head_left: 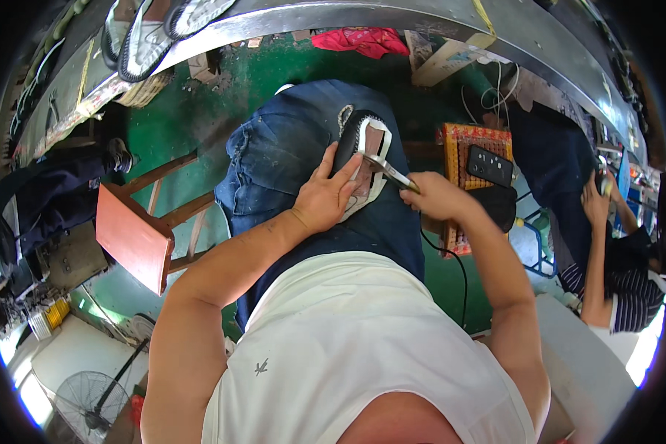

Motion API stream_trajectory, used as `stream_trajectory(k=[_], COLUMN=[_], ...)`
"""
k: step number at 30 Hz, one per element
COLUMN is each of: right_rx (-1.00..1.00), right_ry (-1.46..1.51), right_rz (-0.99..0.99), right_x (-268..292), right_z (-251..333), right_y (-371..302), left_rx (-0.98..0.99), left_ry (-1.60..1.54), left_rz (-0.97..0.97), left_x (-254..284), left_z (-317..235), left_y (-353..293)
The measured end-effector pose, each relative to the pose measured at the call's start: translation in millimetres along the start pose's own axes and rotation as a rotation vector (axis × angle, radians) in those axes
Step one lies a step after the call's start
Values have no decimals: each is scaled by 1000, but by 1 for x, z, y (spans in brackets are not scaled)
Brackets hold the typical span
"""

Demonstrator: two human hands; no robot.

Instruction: Manually lasting shoe uppers onto lasts using lasting pliers in a factory production line.

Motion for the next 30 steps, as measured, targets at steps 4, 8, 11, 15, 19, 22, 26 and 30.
stream_trajectory(k=[4, 8, 11, 15, 19, 22, 26, 30], right_rx=[-148, 127, 87, 99, 197, 151, 217, 174], right_ry=[159, -111, -276, -213, -202, -202, 403, 739], right_rz=[152, -331, -291, -247, -193, -167, -308, -386], right_x=[13, 13, 12, 17, -25, -27, -31, -40], right_z=[18, 27, 30, 41, 45, 32, -8, -34], right_y=[-11, 9, 15, 4, -16, -18, -36, -43], left_rx=[91, 208, 254, 331, 433, 441, 331, 1], left_ry=[43, 173, 286, -235, -464, -380, -97, -337], left_rz=[135, 384, 598, 132, 75, 250, 302, -60], left_x=[3, 21, 14, -6, -8, -1, 67, 159], left_z=[1, -31, -32, 2, 12, 6, -28, -70], left_y=[6, 21, 10, -22, -28, -21, -1, 16])
Point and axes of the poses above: each hand's wrist, its own y-axis towards the middle knuckle, its own x-axis out of the back of the hand, z = x × y, the point moved 7 cm from there along y, towards the middle knuckle, and after that the axes turned 7 degrees about z, right-handed, at the moved point
